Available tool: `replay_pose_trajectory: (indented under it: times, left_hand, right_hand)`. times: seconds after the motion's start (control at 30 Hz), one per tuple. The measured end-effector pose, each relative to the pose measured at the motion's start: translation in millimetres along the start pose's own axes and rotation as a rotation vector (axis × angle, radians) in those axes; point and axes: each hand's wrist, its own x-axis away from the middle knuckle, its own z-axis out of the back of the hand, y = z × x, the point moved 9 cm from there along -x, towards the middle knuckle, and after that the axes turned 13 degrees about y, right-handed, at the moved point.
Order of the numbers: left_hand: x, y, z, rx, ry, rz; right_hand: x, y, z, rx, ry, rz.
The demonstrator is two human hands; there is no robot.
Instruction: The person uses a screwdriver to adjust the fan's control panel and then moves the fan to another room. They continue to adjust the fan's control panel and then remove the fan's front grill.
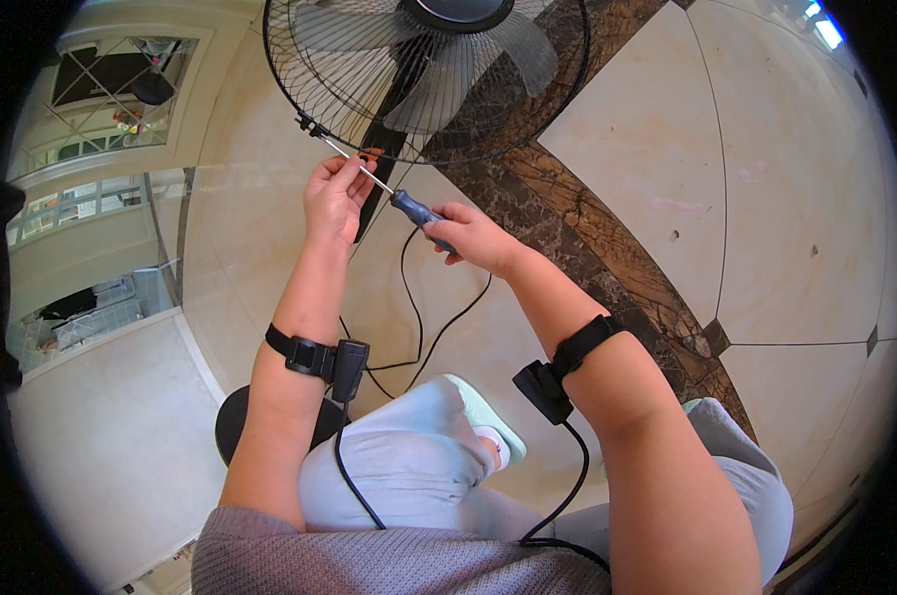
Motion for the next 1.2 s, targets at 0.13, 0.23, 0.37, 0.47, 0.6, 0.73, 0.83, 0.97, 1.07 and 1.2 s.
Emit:
replay_pose_trajectory:
  times: [0.13,0.23,0.37,0.47,0.6,0.73,0.83,0.97,1.07,1.2]
  left_hand:
    - [0,-2,-1,0.048,-0.050,0.044]
    - [2,0,-3,0.031,-0.032,0.000]
    - [1,3,-2,-0.055,0.040,-0.081]
    - [0,4,0,-0.050,0.039,-0.084]
    - [2,1,0,0.008,-0.010,-0.017]
    - [5,-1,-1,0.009,-0.027,0.006]
    - [3,3,-3,-0.090,-0.003,-0.059]
    - [1,7,-2,-0.064,-0.002,-0.080]
    - [4,6,-4,0.028,-0.059,-0.026]
    - [7,3,-4,0.043,-0.061,0.021]
  right_hand:
    - [-3,-2,7,0.054,0.040,0.036]
    - [-8,-3,10,0.145,0.123,0.130]
    - [-10,-3,9,0.270,0.171,0.202]
    - [-6,-6,4,0.071,0.073,0.195]
    - [0,13,4,-0.175,0.005,-0.142]
    - [-1,3,5,-0.023,0.068,-0.026]
    - [-1,1,2,0.068,0.106,0.010]
    - [2,1,-3,-0.002,0.022,-0.002]
    - [3,11,-5,-0.247,-0.063,-0.184]
    - [-3,5,-4,-0.015,-0.032,0.007]
